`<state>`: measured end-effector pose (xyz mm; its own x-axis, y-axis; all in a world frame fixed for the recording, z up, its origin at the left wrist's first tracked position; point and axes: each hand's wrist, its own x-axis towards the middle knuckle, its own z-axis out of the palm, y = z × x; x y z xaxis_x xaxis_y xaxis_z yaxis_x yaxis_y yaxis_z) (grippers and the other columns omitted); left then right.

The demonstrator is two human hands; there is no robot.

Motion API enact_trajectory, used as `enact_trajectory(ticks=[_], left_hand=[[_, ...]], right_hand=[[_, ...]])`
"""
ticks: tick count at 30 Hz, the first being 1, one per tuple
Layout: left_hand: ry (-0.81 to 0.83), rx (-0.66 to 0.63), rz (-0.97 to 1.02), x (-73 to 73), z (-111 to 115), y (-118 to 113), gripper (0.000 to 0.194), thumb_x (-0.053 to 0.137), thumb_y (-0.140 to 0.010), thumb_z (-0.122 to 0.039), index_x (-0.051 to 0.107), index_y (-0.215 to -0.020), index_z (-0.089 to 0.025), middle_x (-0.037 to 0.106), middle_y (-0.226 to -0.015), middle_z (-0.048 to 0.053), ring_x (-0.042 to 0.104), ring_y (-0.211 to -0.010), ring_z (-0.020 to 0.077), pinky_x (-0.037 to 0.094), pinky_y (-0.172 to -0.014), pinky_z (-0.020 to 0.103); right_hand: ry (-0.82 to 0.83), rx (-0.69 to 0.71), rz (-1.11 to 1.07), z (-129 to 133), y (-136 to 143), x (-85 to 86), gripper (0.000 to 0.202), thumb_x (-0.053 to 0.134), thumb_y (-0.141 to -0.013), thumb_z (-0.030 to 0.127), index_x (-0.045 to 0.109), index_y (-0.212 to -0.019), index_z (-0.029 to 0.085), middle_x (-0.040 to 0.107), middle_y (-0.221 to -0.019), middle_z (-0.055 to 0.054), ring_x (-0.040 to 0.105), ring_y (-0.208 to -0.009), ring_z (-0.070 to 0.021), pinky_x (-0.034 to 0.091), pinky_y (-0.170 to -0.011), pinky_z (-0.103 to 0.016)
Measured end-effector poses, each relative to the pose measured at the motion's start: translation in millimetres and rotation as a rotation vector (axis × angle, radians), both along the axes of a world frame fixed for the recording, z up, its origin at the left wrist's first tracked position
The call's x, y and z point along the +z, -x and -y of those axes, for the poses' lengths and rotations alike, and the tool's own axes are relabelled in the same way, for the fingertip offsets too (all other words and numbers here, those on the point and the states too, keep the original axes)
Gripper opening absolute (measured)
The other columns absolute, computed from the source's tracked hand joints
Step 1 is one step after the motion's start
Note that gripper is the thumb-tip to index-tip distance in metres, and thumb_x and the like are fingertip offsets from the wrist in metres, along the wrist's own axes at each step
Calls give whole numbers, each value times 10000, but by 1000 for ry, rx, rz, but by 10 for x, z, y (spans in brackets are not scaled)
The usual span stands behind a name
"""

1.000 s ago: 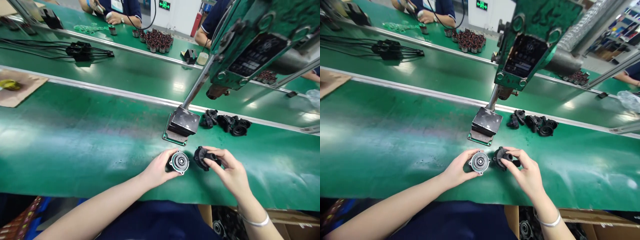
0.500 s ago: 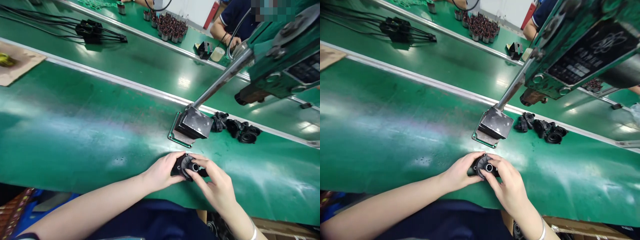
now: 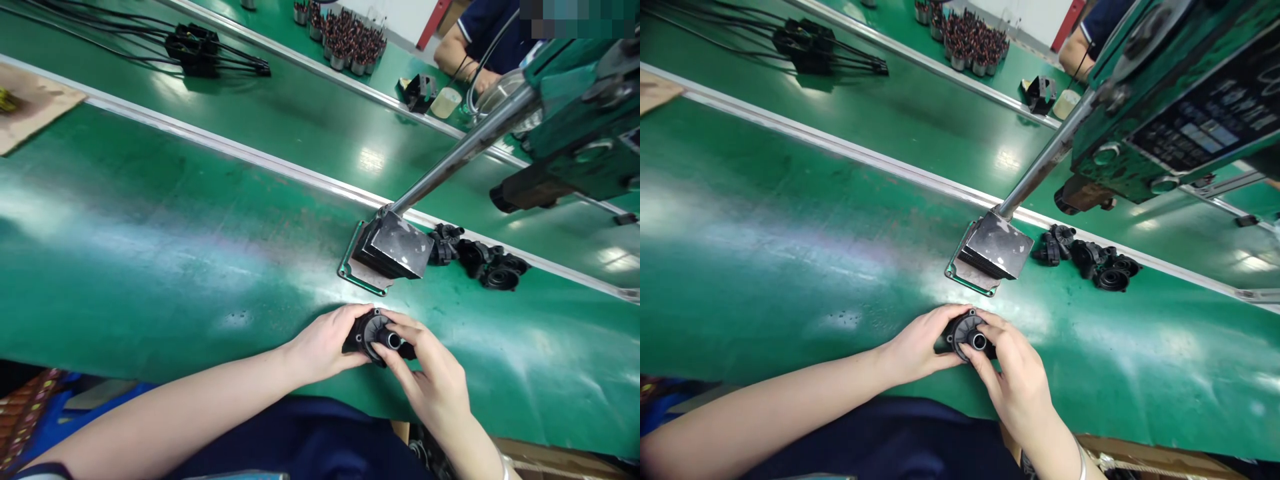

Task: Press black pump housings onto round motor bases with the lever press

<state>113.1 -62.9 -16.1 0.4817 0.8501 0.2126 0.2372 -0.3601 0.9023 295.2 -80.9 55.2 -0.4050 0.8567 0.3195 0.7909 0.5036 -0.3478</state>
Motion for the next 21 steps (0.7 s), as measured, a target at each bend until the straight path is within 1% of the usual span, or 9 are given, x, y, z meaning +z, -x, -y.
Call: enact_trajectory(ticks=[4,7,12,14,16,17,19,20,21], left_hand=[[-67,-34,46,-1,-13,13,685,694,-837,-313,328,-1412,-254,536,-1367,105,542,-1259,246,477,-1066,405],[-158,-81,40,-19,-38,11,610,678,-854,-294,383,-1387,-299,511,-1385,88,515,-1284,236,464,-1073,397],[-143,-63,-36,-42,-41,-40,599,737,-771,-234,478,-1310,-276,588,-1284,87,605,-1159,239,525,-980,384],[-170,-33,-38,33,-44,-36,603,761,-720,-204,515,-1267,-267,619,-1241,81,629,-1115,237,540,-951,374],[-225,-5,-22,214,-91,3,618,780,-688,-205,530,-1249,-270,643,-1206,71,643,-1083,234,546,-934,366],[-258,3,-8,346,-142,30,623,786,-684,-214,532,-1250,-276,650,-1197,64,644,-1079,232,543,-934,361],[-323,29,23,660,-308,78,626,793,-690,-243,534,-1258,-288,654,-1195,47,639,-1089,220,525,-957,347],[-347,55,33,818,-422,88,623,797,-690,-255,537,-1256,-285,654,-1196,39,635,-1095,215,510,-976,341],[-359,80,37,961,-550,84,617,803,-685,-270,543,-1245,-274,654,-1194,35,636,-1092,211,500,-987,337]], right_hand=[[-4,0,-11,-7,-2,1,251,619,-816,237,522,-1034,159,601,-1156,-29,602,-1096,-37,555,-923,-135],[3,-4,-42,4,19,-12,252,602,-827,232,513,-1053,167,600,-1161,-27,597,-1120,-35,552,-936,-138],[33,-79,-156,46,51,-108,192,564,-856,283,471,-958,149,619,-1114,-37,631,-1046,-33,564,-838,-123],[73,-68,-112,20,6,-37,257,560,-858,336,495,-1028,154,626,-1104,-33,644,-1006,-41,571,-820,-139],[78,-30,-59,-49,-101,216,402,599,-823,413,507,-1139,181,622,-1128,-30,641,-1034,-61,582,-851,-173],[38,-28,-66,-100,-175,420,444,609,-811,433,509,-1172,194,616,-1146,-32,633,-1065,-71,583,-882,-193],[-142,-91,-184,-238,-344,957,411,593,-827,415,534,-1161,183,609,-1160,-54,618,-1107,-87,575,-936,-227],[-270,-169,-318,-331,-427,1266,349,554,-855,377,543,-1118,147,609,-1146,-79,626,-1084,-91,570,-937,-239],[-386,-222,-431,-443,-499,1584,352,543,-856,363,548,-1093,103,609,-1125,-108,637,-1048,-102,567,-905,-245]])
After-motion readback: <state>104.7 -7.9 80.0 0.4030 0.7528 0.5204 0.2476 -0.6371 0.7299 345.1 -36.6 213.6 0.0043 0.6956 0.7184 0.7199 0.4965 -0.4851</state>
